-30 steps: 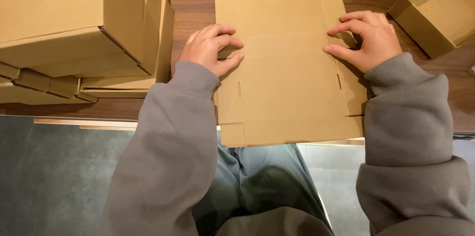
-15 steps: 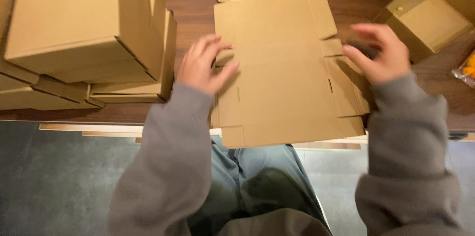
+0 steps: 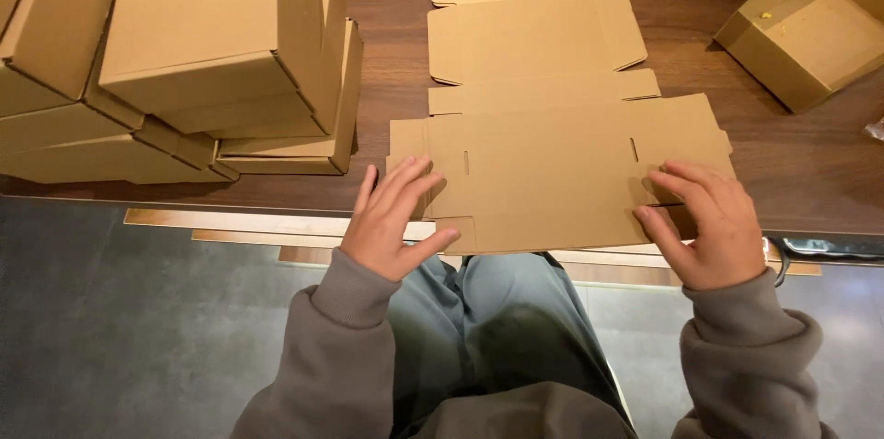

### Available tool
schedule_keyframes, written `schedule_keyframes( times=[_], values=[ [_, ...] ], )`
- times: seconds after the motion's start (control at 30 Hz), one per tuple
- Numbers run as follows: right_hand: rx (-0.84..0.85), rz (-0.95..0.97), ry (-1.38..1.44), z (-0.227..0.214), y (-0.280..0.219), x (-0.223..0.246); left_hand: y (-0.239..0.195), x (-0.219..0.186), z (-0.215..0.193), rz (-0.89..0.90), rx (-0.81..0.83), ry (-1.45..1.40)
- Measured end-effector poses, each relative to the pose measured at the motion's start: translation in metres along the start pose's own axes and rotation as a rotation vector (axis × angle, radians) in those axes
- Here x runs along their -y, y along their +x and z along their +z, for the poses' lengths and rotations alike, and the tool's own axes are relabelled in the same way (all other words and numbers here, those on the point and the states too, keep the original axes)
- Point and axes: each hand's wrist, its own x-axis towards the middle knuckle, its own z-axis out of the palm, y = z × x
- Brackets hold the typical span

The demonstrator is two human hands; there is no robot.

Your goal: The person assembles flat cardboard boxes by folding and tucking flaps to form rectangular containers. They repeatedly open and close the boxes to demonstrate the assembly process.

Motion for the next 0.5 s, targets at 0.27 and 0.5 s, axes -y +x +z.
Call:
schedule_keyframes(
  times=[0.27, 0.5],
  values=[
    [-0.052, -0.001, 0.017, 0.019, -0.014, -0.007, -0.005, 0.009, 0.012, 0.043, -0.056, 0.106],
    [-0.074, 0.022, -0.044, 0.025, -0.02, -0.009, -0.005, 0.01, 0.012, 0.046, -0.036, 0.165]
  ],
)
